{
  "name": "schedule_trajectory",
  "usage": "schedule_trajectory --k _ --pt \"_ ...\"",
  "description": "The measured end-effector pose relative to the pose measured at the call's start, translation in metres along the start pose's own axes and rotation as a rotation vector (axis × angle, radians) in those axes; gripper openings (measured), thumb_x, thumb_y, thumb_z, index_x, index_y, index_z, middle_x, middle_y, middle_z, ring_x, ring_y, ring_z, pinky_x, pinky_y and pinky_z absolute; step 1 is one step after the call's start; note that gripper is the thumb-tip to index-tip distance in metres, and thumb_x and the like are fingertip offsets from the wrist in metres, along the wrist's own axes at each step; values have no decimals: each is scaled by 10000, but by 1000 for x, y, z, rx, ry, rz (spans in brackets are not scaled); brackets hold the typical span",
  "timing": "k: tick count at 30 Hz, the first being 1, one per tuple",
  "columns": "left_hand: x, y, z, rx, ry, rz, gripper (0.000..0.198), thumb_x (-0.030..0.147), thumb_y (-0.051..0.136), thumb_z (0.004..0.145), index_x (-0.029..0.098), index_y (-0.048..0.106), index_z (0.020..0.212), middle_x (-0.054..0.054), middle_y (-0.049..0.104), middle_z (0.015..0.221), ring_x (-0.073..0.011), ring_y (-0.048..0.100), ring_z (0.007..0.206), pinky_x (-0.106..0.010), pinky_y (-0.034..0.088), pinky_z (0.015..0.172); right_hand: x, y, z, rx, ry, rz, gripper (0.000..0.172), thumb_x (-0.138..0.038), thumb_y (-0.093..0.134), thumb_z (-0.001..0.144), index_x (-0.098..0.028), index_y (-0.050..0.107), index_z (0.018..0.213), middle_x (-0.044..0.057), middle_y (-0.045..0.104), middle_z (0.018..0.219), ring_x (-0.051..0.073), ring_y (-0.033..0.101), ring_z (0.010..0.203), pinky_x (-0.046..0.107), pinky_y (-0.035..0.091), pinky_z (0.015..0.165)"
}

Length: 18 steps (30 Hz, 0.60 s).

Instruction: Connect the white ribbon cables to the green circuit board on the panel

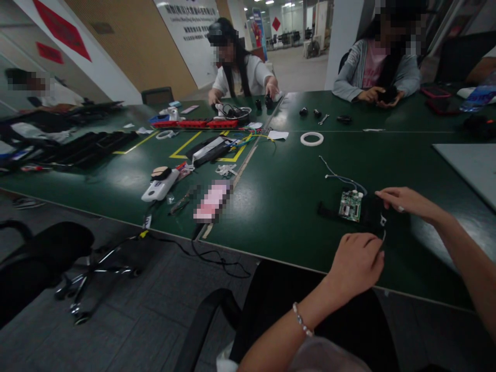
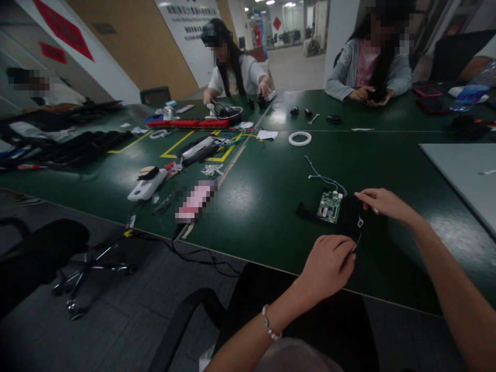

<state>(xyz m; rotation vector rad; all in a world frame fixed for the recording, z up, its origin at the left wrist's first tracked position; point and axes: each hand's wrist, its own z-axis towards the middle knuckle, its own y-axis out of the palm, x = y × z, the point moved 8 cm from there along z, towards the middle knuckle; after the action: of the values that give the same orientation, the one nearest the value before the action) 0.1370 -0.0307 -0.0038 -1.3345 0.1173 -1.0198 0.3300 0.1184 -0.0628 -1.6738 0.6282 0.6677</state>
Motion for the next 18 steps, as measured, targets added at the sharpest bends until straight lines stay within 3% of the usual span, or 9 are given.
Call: schedule_trajectory --k 3,6,11,15,18 --pt "-13 -16 3 86 -69 -27 263 281 437 942 164 563 1142 -44 624 1145 -147 576 1040 -309 490 898 14 -5 -3 -10 50 131 459 -598 549 807 -159 645 900 82 608 720 135 511 577 240 387 487" --pt "-26 -40 15 149 -78 -21 259 272 455 933 166 563 1143 -54 609 1160 -149 569 1045 -311 502 889 19 -23 -13 138 90 248 405 -528 555 836 -182 646 1026 107 634 820 156 561 631 250 443 526" --pt "-49 -70 63 130 -38 -32 311 306 439 948 157 501 1213 -69 580 1183 -145 572 1036 -294 500 886 -8 -24 -29 240 71 567 375 -445 556 863 -232 599 1168 102 642 937 196 632 824 281 543 717" --pt "-57 -61 103 -1 10 -29 468 521 419 931 139 503 1188 -70 612 1067 -156 596 912 -288 498 772 -41 -2 -30 133 -26 656 468 -356 581 839 -250 489 1285 78 641 1037 215 631 961 358 535 887" --pt "-57 -42 116 -119 67 -17 417 516 415 932 137 571 1013 -53 627 930 -145 588 788 -270 459 672 -54 12 -29 65 -102 639 557 -330 605 815 -274 430 1341 59 629 1091 213 613 1029 374 523 923"
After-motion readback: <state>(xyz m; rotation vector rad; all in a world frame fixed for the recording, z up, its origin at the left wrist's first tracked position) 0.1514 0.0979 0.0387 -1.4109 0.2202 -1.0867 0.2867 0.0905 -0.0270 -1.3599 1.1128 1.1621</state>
